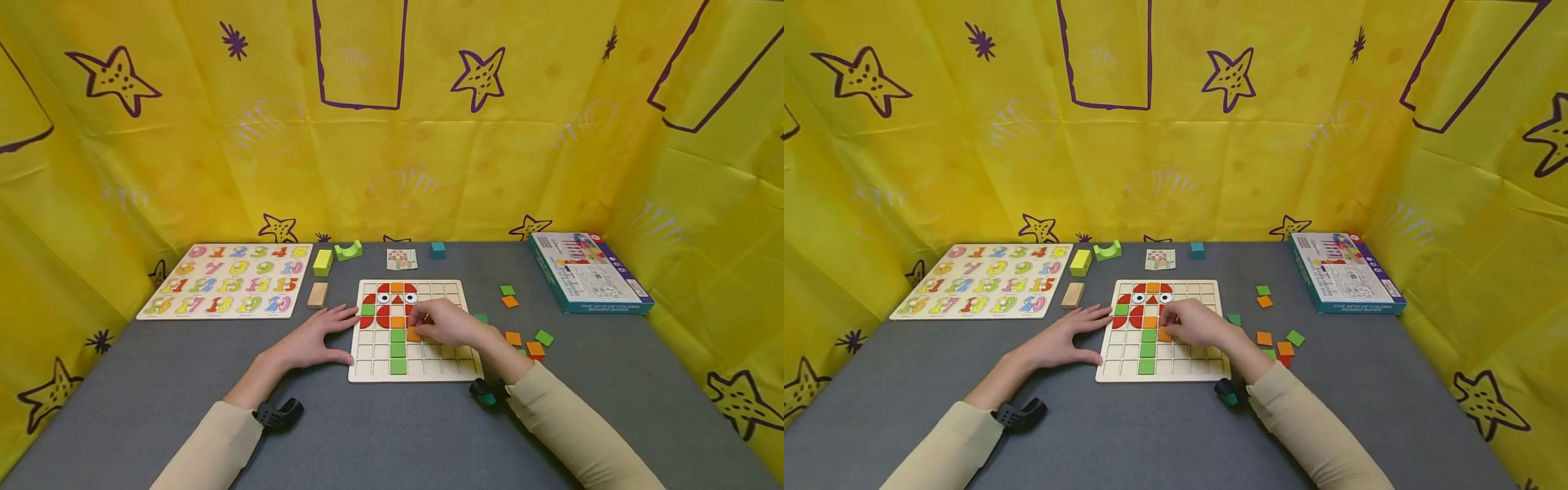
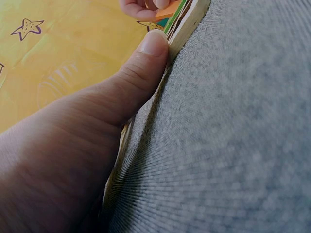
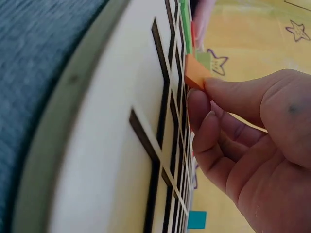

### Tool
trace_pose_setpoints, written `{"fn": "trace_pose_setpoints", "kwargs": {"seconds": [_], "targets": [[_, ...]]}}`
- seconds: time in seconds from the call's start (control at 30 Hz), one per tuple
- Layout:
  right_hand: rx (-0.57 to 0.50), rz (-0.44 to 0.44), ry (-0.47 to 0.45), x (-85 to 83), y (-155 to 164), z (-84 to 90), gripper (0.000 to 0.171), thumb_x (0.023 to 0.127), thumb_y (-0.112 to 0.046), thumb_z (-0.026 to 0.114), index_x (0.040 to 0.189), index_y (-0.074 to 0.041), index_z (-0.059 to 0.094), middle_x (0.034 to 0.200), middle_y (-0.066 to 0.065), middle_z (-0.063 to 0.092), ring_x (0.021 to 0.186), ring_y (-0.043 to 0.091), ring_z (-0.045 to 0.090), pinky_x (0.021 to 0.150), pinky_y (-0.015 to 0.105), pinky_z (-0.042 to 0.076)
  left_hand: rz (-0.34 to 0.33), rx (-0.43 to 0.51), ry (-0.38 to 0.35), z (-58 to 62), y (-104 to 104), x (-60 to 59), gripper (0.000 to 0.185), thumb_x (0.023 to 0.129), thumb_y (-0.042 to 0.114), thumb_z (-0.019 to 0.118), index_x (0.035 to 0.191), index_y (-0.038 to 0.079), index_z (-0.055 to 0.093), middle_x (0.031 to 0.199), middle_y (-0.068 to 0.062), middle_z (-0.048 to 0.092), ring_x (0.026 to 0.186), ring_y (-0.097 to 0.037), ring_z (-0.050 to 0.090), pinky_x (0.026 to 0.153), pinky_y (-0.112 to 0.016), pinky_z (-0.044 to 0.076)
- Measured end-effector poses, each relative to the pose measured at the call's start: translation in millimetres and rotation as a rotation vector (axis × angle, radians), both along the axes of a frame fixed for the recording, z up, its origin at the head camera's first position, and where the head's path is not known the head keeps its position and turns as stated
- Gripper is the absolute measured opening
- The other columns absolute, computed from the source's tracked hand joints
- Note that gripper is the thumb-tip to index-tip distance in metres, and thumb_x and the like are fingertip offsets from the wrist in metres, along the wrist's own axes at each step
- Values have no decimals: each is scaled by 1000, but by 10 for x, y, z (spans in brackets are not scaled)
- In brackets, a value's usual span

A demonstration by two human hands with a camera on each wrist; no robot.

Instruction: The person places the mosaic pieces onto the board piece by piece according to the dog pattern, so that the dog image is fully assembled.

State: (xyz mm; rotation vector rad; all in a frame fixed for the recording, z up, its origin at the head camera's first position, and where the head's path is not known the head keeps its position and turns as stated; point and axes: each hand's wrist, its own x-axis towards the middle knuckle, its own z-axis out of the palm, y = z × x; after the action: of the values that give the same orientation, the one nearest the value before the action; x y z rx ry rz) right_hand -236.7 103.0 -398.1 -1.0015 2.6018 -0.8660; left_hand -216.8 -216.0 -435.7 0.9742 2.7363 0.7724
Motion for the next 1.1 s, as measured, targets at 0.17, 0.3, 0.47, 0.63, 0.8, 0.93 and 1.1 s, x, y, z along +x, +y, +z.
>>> {"fn": "trace_pose_setpoints", "kwargs": {"seconds": [0.17,0.3,0.47,0.63,0.8,0.93,1.1], "targets": [[38,4,40,0,-25,-19,4,94,-8,73,96,-10,70,85,-7,63,80,13,56,79,31,51,-4,4,8,-18,-10,-5,91,82,58,77,152,10,47,161,-8,36,150,-37,21,120,-58,11],[57,19,74,23,-31,-14,4,94,-10,74,97,-9,71,88,-6,63,81,13,56,79,31,51,-6,5,12,-25,-17,-8,91,81,58,77,152,10,47,161,-7,35,150,-37,21,120,-58,11],[45,24,56,30,-4,-8,9,94,-12,74,102,-9,73,92,-6,64,83,13,56,80,31,51,9,-15,-12,-11,-18,-5,92,81,59,77,153,12,46,162,-4,34,151,-34,19,121,-55,9],[-19,19,30,26,140,-6,14,94,-12,74,107,-8,72,94,-6,65,82,13,57,76,31,51,9,-13,-13,-12,-21,-7,92,81,60,77,153,12,45,162,-4,34,151,-34,19,121,-55,8],[-37,-36,-3,43,392,7,18,94,-12,74,110,-8,71,92,-5,62,81,15,56,73,31,51,0,-10,-13,-8,-20,-6,91,82,59,77,153,11,45,161,-6,34,151,-36,20,120,-57,9],[-37,-76,0,62,623,42,21,93,-12,74,112,-5,70,93,-3,63,82,16,58,73,33,52,-1,-7,-16,-1,-17,-4,90,82,57,77,153,11,45,161,-6,34,151,-36,20,120,-58,9],[-36,-117,12,66,931,64,21,93,-12,74,111,-3,70,95,-1,65,84,17,59,77,35,54,0,0,-22,3,-5,2,90,83,56,78,153,10,46,161,-7,35,150,-36,20,120,-58,9]]}}
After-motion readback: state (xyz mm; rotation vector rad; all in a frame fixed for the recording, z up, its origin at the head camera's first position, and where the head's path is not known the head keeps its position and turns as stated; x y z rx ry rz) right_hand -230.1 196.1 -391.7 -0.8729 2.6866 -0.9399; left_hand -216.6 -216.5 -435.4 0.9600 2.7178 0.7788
